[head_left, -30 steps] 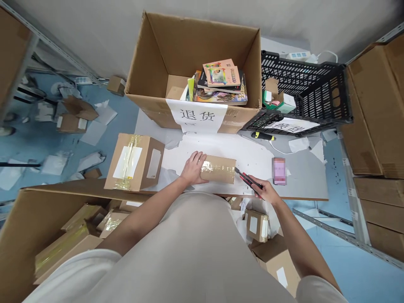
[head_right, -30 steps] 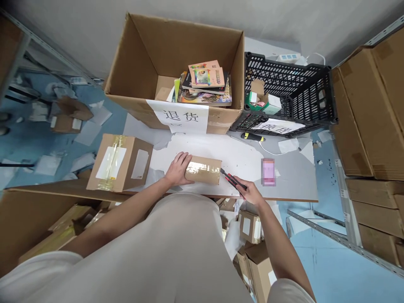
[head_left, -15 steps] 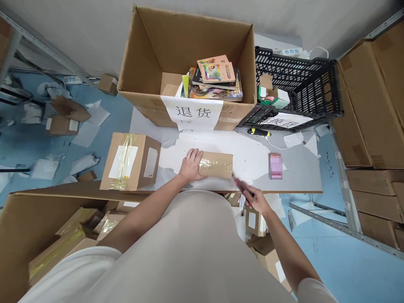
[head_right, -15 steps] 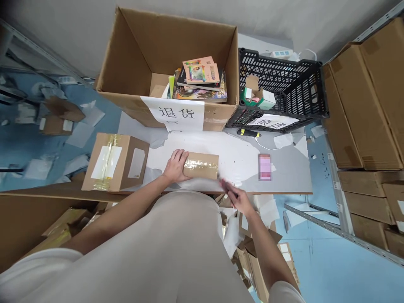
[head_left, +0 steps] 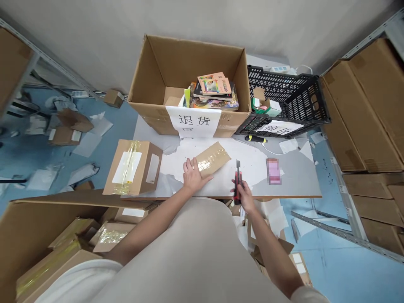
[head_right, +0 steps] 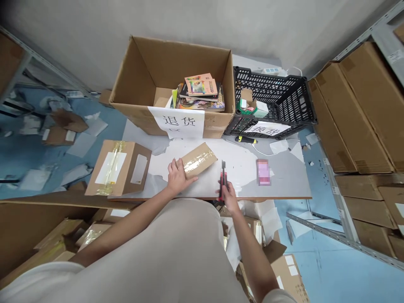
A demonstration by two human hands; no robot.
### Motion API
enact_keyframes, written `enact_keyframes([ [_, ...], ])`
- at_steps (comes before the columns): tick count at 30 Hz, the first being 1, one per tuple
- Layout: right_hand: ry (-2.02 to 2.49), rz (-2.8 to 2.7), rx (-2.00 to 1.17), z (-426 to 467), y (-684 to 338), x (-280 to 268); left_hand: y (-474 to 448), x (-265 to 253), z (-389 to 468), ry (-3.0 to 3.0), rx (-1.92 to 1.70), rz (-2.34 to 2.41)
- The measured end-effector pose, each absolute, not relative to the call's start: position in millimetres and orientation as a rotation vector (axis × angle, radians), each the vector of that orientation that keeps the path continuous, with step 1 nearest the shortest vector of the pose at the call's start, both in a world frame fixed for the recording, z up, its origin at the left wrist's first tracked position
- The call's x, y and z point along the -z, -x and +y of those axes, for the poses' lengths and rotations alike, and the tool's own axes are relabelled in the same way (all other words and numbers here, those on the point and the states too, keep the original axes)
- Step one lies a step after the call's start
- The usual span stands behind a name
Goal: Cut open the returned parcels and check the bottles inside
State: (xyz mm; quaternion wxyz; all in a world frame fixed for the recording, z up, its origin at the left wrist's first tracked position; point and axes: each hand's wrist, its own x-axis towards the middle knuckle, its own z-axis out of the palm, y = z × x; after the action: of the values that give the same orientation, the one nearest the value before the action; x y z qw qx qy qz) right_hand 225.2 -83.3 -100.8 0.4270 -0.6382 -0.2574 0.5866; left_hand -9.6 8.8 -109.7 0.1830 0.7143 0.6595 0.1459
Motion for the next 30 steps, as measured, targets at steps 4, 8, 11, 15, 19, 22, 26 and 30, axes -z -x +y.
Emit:
enact_keyframes([
  [4,1.499,-0.651,-1.501,-37.2,-179.3,111.7,21.5,114.0,-18.5,-2.032,-0.48,1.633],
  [8,1.519,-0.703,-1.492,-24.9,-184.8,114.9,30.3,114.6,-36.6,-1.913,-0.503,1.478],
  [11,1.527,-0.72,-1.504,-26.5,-191.2,115.4,29.9,114.8,-41.8,-1.857,-0.526,1.496],
  [15,1.522,-0.68,-1.512,-39.8,-188.7,115.1,32.1,115.9,-40.8,-1.922,-0.549,1.507],
  [19,1.586,-0.578,-1.515,-76.3,-186.7,112.2,32.9,113.0,-6.1,-1.998,-0.542,1.569],
  [22,1.556,-0.42,-1.625,-103.9,-182.9,105.4,22.5,107.4,52.1,-1.989,-0.572,1.55],
  [26,1.405,-0.227,-1.739,-111.9,-173.8,95.4,4.2,102.2,124.1,-1.999,-0.384,1.378],
  [30,1.364,-0.227,-1.651,-92.5,-178.3,97.2,11.3,101.9,128.3,-1.904,-0.295,1.553],
])
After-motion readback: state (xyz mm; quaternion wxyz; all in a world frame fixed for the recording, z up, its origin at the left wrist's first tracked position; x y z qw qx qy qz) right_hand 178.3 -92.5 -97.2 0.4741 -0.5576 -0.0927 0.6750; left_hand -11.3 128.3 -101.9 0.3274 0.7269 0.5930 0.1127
